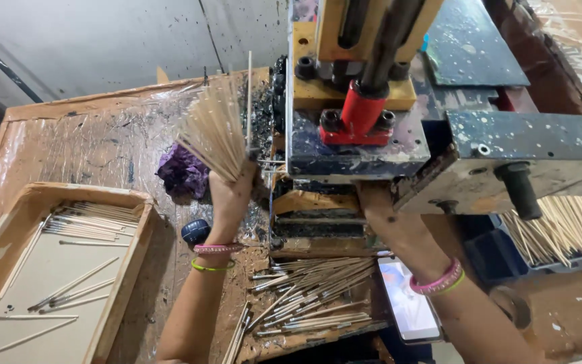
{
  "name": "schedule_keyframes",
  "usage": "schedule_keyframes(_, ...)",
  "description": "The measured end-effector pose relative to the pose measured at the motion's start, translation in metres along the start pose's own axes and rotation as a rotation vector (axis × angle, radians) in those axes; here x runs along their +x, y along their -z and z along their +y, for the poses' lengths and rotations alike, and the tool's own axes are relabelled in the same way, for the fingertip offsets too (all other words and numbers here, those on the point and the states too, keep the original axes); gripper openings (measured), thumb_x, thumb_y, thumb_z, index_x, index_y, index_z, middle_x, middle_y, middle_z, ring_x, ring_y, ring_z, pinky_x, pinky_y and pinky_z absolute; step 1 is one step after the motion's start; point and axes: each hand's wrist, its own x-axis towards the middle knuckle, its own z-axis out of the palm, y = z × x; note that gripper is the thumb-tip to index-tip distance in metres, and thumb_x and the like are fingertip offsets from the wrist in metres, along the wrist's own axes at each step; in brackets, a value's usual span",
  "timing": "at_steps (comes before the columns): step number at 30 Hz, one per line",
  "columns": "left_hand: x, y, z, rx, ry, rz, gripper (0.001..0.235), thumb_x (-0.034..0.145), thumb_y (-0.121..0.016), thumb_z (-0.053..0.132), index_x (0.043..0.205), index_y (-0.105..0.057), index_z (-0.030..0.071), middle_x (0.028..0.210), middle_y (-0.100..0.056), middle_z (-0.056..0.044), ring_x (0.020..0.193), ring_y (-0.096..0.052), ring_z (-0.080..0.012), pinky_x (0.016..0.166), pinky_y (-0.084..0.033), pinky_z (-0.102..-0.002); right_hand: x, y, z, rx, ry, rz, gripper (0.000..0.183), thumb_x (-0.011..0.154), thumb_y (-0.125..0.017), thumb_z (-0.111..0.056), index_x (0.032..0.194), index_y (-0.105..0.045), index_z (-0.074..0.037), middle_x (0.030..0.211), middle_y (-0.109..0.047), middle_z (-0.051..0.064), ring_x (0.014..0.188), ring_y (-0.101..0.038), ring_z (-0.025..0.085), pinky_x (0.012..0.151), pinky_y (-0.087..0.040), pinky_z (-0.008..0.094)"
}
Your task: Applying incense paste to bamboo sticks using a semi-automatic machine and sorting them into trays.
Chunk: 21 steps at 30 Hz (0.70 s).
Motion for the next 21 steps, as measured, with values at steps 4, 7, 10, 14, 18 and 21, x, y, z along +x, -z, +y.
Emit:
schedule_keyframes(4,-0.018,0.027,0.004,0.114,-0.107,0.1,0.011,0.096,-0.064,0.008,0.087,-0.065,0.003,0.069,-0.064,-0.006,0.049,-0.058,-0.01,0.037,-0.042,-0.022,-0.048,-0.017,-0.002,0.227,-0.152,0.035,0.031,0.085,-0.066,-0.006,0.114,-0.076,0.001,0.115,-0.071,0.019,0.104,-0.068,0.035,0.09,-0.052,0.046)
schedule_keyframes(7,-0.056,0.073,-0.016,0.586,-0.569,0.288,0.02,0.106,-0.067,0.001,0.114,-0.057,-0.014,0.095,-0.065,-0.014,0.087,-0.061,-0.0254,0.076,-0.054,-0.032,-0.121,-0.032,0.009,0.312,-0.532,0.18,0.024,0.088,-0.071,-0.012,0.11,-0.075,-0.004,0.11,-0.072,0.014,0.099,-0.07,0.033,0.087,-0.056,0.043)
schedule_keyframes(10,-0.102,0.108,-0.016,0.763,-0.384,0.357,0.022,0.112,-0.063,0.019,0.104,-0.066,-0.002,0.094,-0.067,-0.009,0.082,-0.06,-0.0195,0.073,-0.047,-0.036,-0.184,-0.059,0.034,0.302,-0.836,0.127,0.02,0.094,-0.072,-0.012,0.113,-0.074,-0.006,0.109,-0.074,0.014,0.098,-0.073,0.03,0.084,-0.059,0.039)
schedule_keyframes(14,-0.108,0.044,0.021,0.898,0.269,-0.003,0.03,0.108,-0.056,0.034,0.1,-0.071,0.009,0.083,-0.068,-0.008,0.072,-0.063,-0.0247,0.06,-0.044,-0.041,-0.165,-0.049,0.017,0.327,-0.801,-0.061,0.041,0.087,-0.079,-0.02,0.126,-0.072,-0.007,0.093,-0.073,0.017,0.076,-0.07,0.026,0.07,-0.056,0.036)
schedule_keyframes(18,-0.094,0.007,-0.01,0.968,-0.133,-0.406,0.016,0.089,-0.071,0.028,0.091,-0.071,0.012,0.082,-0.068,-0.01,0.071,-0.063,-0.0272,0.061,-0.046,-0.041,-0.091,-0.021,-0.015,1.377,-0.508,0.102,0.047,0.096,-0.074,-0.014,0.141,-0.063,-0.004,0.102,-0.073,0.007,0.086,-0.069,0.015,0.077,-0.058,0.029)
schedule_keyframes(21,-0.11,0.044,-0.003,1.105,-0.341,-0.541,0.017,0.074,-0.081,0.023,0.085,-0.071,0.014,0.081,-0.067,-0.012,0.071,-0.063,-0.0292,0.061,-0.047,-0.041,-0.076,-0.04,-0.017,1.642,-0.637,0.012,0.024,0.099,-0.07,0.0,0.122,-0.072,-0.006,0.098,-0.075,0.005,0.077,-0.066,0.01,0.063,-0.055,0.023)
